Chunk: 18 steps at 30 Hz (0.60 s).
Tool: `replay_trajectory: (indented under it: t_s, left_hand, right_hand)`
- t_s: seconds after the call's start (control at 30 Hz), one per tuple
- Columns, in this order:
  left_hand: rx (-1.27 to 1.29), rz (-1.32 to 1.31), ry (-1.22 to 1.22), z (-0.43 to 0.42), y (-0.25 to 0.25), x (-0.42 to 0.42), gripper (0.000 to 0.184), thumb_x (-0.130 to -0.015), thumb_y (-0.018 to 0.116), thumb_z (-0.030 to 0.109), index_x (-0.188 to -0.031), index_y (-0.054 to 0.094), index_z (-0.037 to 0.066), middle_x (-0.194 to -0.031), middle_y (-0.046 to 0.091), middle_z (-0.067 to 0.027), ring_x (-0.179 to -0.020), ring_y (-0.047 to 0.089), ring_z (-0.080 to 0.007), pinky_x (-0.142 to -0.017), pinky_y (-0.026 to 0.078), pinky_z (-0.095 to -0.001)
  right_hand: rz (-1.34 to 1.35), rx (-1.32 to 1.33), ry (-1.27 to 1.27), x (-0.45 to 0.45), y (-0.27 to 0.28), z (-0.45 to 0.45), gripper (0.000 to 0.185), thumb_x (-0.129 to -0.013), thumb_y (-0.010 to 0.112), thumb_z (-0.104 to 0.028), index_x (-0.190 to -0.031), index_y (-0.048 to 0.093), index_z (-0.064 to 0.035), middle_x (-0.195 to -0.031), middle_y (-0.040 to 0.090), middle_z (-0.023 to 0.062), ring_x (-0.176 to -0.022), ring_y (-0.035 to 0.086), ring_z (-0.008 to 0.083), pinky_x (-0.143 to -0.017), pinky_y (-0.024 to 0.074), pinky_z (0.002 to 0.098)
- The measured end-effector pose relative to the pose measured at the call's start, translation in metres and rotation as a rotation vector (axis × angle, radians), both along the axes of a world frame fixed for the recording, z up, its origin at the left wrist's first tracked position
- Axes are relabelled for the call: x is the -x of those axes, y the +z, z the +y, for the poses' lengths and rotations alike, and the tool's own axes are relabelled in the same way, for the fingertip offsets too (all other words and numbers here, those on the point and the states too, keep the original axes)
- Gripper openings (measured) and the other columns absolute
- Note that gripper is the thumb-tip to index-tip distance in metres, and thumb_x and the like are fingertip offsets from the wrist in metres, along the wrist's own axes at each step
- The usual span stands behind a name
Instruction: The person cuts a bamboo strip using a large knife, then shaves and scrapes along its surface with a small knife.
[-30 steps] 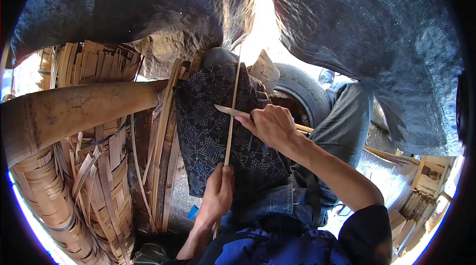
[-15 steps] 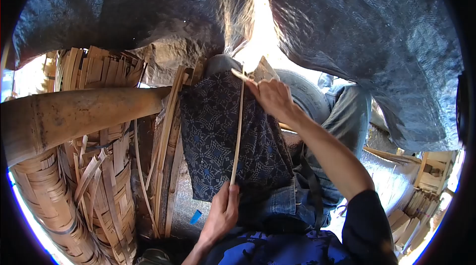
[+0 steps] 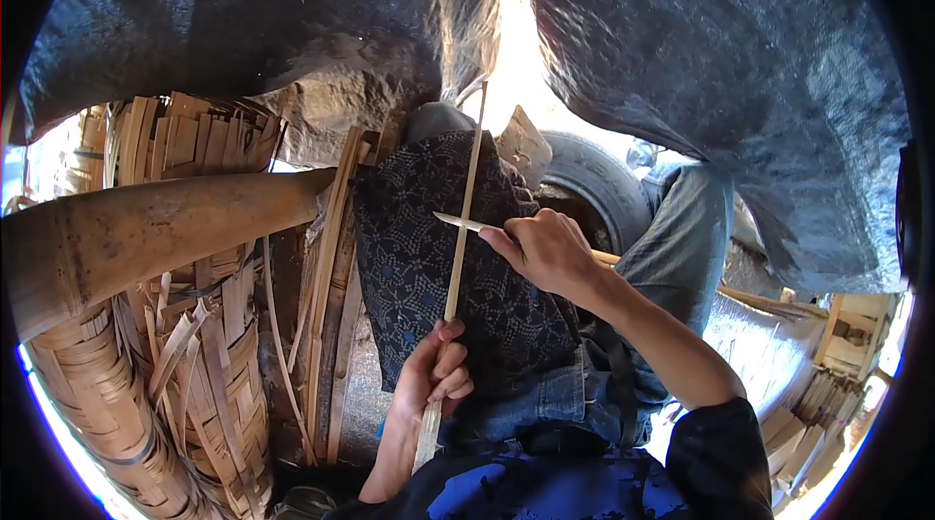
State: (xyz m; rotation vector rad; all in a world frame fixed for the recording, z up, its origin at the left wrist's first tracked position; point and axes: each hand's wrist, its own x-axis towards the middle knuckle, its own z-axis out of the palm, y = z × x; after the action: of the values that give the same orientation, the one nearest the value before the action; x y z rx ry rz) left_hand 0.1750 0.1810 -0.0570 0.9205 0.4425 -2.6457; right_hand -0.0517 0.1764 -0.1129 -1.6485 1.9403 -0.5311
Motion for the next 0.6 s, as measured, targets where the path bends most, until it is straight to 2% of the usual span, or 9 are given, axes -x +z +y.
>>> replay_trajectory:
  t_s: [0.07,0.13,0.17,0.4,0.6]
  left_hand:
    - [-0.039,0.038,0.038,0.003,-0.006,-0.001,0.025,-0.101,0.025,0.029,-0.088,0.042,0.016,-0.047,0.025,0.0063,-0.031,0.018,-0.0049,-0.035,0.015,-0.0200]
    - [-0.181,0.262,0.239,0.009,-0.011,-0.003,0.025,-0.101,0.025,0.029,-0.088,0.042,0.016,-0.045,0.023,0.0064,-0.030,0.020,-0.0042,-0.033,0.013,-0.0201]
    - [-0.182,0.253,0.235,0.011,-0.010,-0.003,0.025,-0.101,0.025,0.029,-0.088,0.042,0.016,-0.045,0.023,0.0064,-0.030,0.020,-0.0042,-0.033,0.013,-0.0201]
    - [-0.271,0.326,0.363,0.015,-0.005,0.000,0.023,-0.100,0.025,0.026,-0.089,0.040,0.013,-0.044,0.023,0.0051,-0.030,0.021,-0.0043,-0.030,0.013,-0.0197]
    - [-0.270,0.335,0.364,0.030,0.008,-0.011,0.023,-0.100,0.024,0.024,-0.088,0.039,0.010,-0.045,0.024,0.0040,-0.029,0.023,-0.0043,-0.029,0.014,-0.0195]
  right_hand:
    - [0.086,0.030,-0.004,-0.006,-0.002,0.001,0.062,-0.091,0.045,-0.048,-0.046,0.051,-0.0054,-0.040,0.046,0.0128,-0.035,0.050,0.0266,-0.038,0.0422,0.0380]
    - [0.132,-0.068,0.037,-0.009,-0.003,-0.004,0.064,-0.090,0.045,-0.052,-0.046,0.052,-0.0052,-0.040,0.046,0.0128,-0.036,0.051,0.0260,-0.037,0.0423,0.0373]
    - [0.136,-0.121,0.042,-0.011,-0.002,-0.005,0.060,-0.089,0.048,-0.049,-0.049,0.053,-0.0044,-0.042,0.048,0.0157,-0.040,0.054,0.0315,-0.040,0.0433,0.0413]
    - [0.179,-0.099,0.025,-0.015,-0.006,-0.007,0.062,-0.088,0.047,-0.051,-0.049,0.053,-0.0041,-0.042,0.049,0.0155,-0.040,0.055,0.0304,-0.040,0.0441,0.0413]
    - [0.235,-0.091,-0.069,0.004,-0.027,-0.037,0.059,-0.091,0.048,-0.045,-0.049,0.052,-0.0041,-0.041,0.048,0.0126,-0.037,0.053,0.0249,-0.036,0.0415,0.0386]
